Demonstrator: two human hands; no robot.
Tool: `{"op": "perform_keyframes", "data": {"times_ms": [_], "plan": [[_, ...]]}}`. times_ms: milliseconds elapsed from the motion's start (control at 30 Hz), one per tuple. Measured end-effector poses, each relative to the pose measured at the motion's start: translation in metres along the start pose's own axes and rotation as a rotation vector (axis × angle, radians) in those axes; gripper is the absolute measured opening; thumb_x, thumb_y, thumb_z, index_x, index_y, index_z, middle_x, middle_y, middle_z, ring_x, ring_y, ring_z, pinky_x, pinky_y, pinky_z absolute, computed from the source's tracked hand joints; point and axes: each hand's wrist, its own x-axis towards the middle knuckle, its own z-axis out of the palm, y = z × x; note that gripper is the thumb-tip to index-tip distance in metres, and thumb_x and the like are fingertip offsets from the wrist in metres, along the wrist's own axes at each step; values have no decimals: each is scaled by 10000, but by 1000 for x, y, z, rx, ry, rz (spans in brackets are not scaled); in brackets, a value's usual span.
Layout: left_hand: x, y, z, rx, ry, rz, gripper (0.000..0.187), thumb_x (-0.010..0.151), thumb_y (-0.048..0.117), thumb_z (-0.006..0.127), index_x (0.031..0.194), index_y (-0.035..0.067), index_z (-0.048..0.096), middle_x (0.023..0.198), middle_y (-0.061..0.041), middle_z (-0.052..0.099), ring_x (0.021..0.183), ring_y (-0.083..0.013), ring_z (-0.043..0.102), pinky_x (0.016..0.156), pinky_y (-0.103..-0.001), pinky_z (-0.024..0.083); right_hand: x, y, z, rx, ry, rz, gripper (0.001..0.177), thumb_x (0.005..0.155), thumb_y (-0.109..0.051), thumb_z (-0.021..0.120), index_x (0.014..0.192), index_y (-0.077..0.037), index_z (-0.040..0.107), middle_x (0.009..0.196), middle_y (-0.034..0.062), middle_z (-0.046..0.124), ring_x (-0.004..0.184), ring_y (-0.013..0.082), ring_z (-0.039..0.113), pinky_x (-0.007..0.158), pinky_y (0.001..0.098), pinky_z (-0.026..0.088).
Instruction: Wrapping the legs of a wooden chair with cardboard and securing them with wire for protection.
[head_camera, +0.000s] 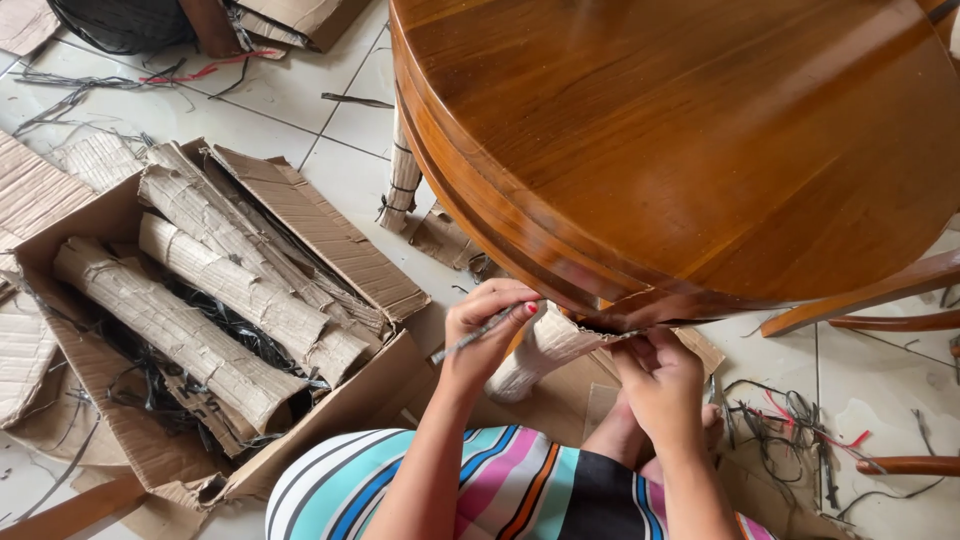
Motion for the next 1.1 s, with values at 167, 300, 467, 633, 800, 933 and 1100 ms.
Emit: {"op": "perform_keyframes", "data": {"times_ms": [167,300,467,633,800,933,1100], "plan": [[-2,39,-3,190,-66,148,106,929,70,760,1019,116,791,957,-55,770,878,-152,728,778,-248,599,-8,-44,-10,34,-59,-19,182,829,-25,802,998,-5,736,949,93,806,928,146,765,883,252,601],[-3,63,-1,215,-135,261,65,941,58,739,982,94,774,895,-50,718,792,-149,684,721,-253,573,-13,-59,-7,151,-105,-52,175,801,-6,821,943,8,719,887,84,779,829,143,747,838,250,628],[-8,62,6,287,-214,434,52,961,130,721,971,102,763,963,-54,710,825,-175,722,748,-275,599,-16,-65,12,18,54,-232,153,819,-86,854,822,-42,707,784,17,719,743,76,634,720,212,542],[-6,62,18,324,-317,604,250,1086,158,508,1028,66,733,998,-58,745,837,-225,716,792,-337,538,-14,-76,15,-88,165,-443,160,887,-81,803,798,-37,677,754,26,705,691,111,644,675,243,527],[-12,63,33,344,-164,565,49,983,50,674,983,19,713,928,-58,771,777,-199,753,734,-316,583,-18,-72,8,-149,93,-565,177,993,-150,611,907,-5,664,817,76,678,649,167,564,586,271,453],[-12,66,38,364,-124,579,68,922,63,766,936,11,724,902,-67,768,781,-202,764,721,-325,603,-23,-87,3,-188,-16,-765,182,984,-99,582,848,7,641,776,101,648,652,211,606,609,296,515],[-10,65,31,408,-223,626,250,1059,188,560,1030,26,750,986,-85,775,834,-199,756,776,-341,574,-31,-101,5,-201,-76,-786,183,993,-126,566,868,-18,646,842,89,665,694,200,648,704,281,536]]}}
